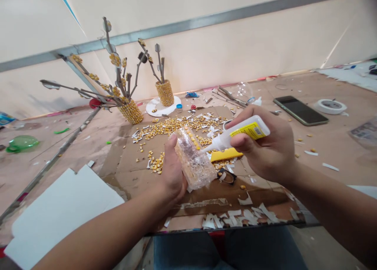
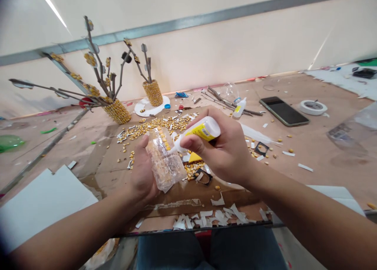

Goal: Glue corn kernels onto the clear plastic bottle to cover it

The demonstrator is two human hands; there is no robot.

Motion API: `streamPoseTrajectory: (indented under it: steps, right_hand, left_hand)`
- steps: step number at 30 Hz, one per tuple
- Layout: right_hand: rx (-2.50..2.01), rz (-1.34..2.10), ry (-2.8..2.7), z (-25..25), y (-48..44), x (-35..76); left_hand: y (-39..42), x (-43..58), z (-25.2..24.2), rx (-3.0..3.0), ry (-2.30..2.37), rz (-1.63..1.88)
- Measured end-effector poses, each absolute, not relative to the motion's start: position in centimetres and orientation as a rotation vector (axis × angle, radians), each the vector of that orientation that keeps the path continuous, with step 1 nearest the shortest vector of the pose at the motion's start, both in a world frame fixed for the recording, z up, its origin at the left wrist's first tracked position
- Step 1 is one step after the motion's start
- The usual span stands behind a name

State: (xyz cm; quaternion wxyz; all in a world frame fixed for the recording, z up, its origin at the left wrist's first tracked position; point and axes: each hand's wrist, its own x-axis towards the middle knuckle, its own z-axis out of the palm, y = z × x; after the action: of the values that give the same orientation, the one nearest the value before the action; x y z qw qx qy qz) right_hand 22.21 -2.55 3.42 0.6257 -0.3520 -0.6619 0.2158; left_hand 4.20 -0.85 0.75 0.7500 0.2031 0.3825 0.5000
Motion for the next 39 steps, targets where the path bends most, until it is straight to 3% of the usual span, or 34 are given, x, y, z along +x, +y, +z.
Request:
streamPoseTrajectory:
  steps: [14, 39]
  right_hand:
    - [-0.804, 0.566, -1.588, 3.3, -2.7, 22.2]
    - [-0.806, 0.366, -1.568, 2.2, -3.4, 21.7]
  left_hand:
    - [-0.7, 4.1, 1.1, 0.333, 0.8, 1.068]
    - [-0.7, 3.9, 1.1, 0.303, 0.743, 1.026]
